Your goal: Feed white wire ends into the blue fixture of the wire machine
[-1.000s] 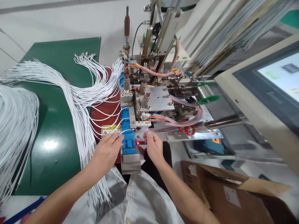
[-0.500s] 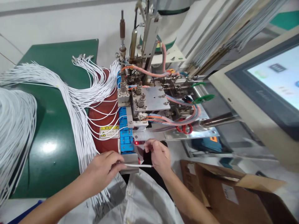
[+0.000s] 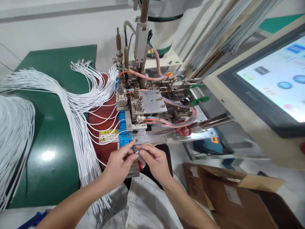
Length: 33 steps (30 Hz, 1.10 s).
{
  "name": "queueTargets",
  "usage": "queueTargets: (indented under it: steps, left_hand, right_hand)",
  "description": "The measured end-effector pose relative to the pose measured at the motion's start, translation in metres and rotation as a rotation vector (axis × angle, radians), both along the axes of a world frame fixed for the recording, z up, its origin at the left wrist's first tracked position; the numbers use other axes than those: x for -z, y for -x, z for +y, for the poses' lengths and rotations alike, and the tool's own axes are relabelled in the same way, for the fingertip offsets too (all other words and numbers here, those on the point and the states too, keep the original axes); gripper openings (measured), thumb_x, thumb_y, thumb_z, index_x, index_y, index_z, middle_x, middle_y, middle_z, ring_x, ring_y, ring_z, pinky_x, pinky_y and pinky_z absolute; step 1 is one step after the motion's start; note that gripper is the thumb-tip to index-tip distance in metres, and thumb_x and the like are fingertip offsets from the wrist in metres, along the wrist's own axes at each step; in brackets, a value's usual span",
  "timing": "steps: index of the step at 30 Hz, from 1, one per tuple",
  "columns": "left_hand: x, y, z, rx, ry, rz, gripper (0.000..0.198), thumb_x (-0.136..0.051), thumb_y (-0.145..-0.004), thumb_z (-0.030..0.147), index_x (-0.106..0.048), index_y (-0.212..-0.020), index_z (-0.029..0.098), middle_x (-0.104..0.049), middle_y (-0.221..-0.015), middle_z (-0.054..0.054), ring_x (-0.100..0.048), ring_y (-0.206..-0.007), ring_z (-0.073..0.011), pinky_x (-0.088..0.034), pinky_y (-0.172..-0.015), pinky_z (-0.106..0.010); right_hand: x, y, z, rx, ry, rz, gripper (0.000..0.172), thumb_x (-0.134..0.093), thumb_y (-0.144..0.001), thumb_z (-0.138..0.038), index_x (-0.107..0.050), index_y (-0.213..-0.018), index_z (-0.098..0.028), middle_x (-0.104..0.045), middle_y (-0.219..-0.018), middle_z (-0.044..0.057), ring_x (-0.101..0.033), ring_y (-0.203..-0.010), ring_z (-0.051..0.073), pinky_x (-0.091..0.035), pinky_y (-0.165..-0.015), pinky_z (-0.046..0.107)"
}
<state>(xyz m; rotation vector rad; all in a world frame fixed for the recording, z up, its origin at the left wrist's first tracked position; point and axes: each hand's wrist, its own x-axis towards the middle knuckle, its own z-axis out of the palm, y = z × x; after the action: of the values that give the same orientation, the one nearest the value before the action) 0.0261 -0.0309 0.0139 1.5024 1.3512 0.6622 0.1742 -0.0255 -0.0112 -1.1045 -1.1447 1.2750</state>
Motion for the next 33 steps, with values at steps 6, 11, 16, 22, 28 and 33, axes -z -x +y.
queueTargets:
  steps: [6, 11, 16, 22, 28, 33]
  left_hand:
    - [-0.005, 0.004, 0.005, 0.026, 0.051, -0.111, 0.025, -0.045, -0.084, 0.026, -0.069, -0.089, 0.017, -0.063, -0.074, -0.002, -0.056, -0.068, -0.0128, -0.045, -0.067, -0.022]
    - [-0.005, 0.006, 0.007, -0.100, 0.097, -0.131, 0.021, -0.051, -0.081, 0.028, -0.068, -0.085, 0.015, -0.059, -0.066, 0.000, -0.050, -0.057, -0.0096, -0.043, -0.057, -0.020]
    - [-0.001, 0.004, 0.006, -0.171, 0.089, -0.087, 0.014, -0.059, -0.075, 0.025, -0.070, -0.075, 0.016, -0.061, -0.067, -0.001, -0.054, -0.061, -0.0119, -0.044, -0.058, -0.022]
    - [0.001, 0.005, 0.005, -0.119, 0.021, -0.120, 0.018, -0.055, -0.079, 0.027, -0.069, -0.077, 0.017, -0.064, -0.071, -0.003, -0.057, -0.068, -0.0133, -0.046, -0.063, -0.022]
    - [0.002, 0.002, 0.004, -0.212, 0.010, -0.129, 0.012, -0.059, -0.076, 0.023, -0.069, -0.075, 0.016, -0.065, -0.076, -0.004, -0.058, -0.071, -0.0141, -0.046, -0.066, -0.023]
    - [0.008, -0.002, 0.000, -0.266, -0.035, -0.146, 0.009, -0.059, -0.075, 0.021, -0.067, -0.073, 0.016, -0.063, -0.075, -0.003, -0.058, -0.072, -0.0139, -0.046, -0.069, -0.024]
  right_hand:
    - [-0.004, -0.003, 0.005, 0.004, -0.081, -0.128, 0.009, -0.060, -0.075, -0.016, -0.068, -0.073, -0.020, -0.061, -0.072, 0.003, -0.058, -0.066, 0.014, -0.046, -0.059, 0.026]
    - [-0.007, 0.000, 0.002, 0.088, -0.117, -0.198, 0.010, -0.056, -0.077, -0.017, -0.066, -0.074, -0.019, -0.060, -0.072, 0.003, -0.057, -0.066, 0.014, -0.046, -0.057, 0.025]
    - [-0.011, 0.012, -0.004, 0.153, -0.178, -0.311, 0.008, -0.058, -0.074, -0.015, -0.064, -0.070, -0.018, -0.059, -0.068, 0.002, -0.056, -0.060, 0.012, -0.045, -0.052, 0.023]
    - [-0.006, 0.019, -0.007, 0.207, -0.133, -0.300, 0.011, -0.054, -0.077, -0.015, -0.061, -0.069, -0.018, -0.056, -0.069, 0.002, -0.055, -0.061, 0.012, -0.045, -0.055, 0.023]
    - [-0.005, 0.021, -0.008, 0.225, -0.134, -0.288, 0.007, -0.058, -0.074, -0.015, -0.062, -0.070, -0.019, -0.058, -0.070, 0.002, -0.057, -0.064, 0.014, -0.046, -0.058, 0.025]
    - [-0.007, 0.027, -0.008, 0.249, -0.091, -0.256, 0.009, -0.055, -0.074, -0.015, -0.060, -0.067, -0.018, -0.055, -0.068, 0.001, -0.054, -0.061, 0.013, -0.045, -0.055, 0.024]
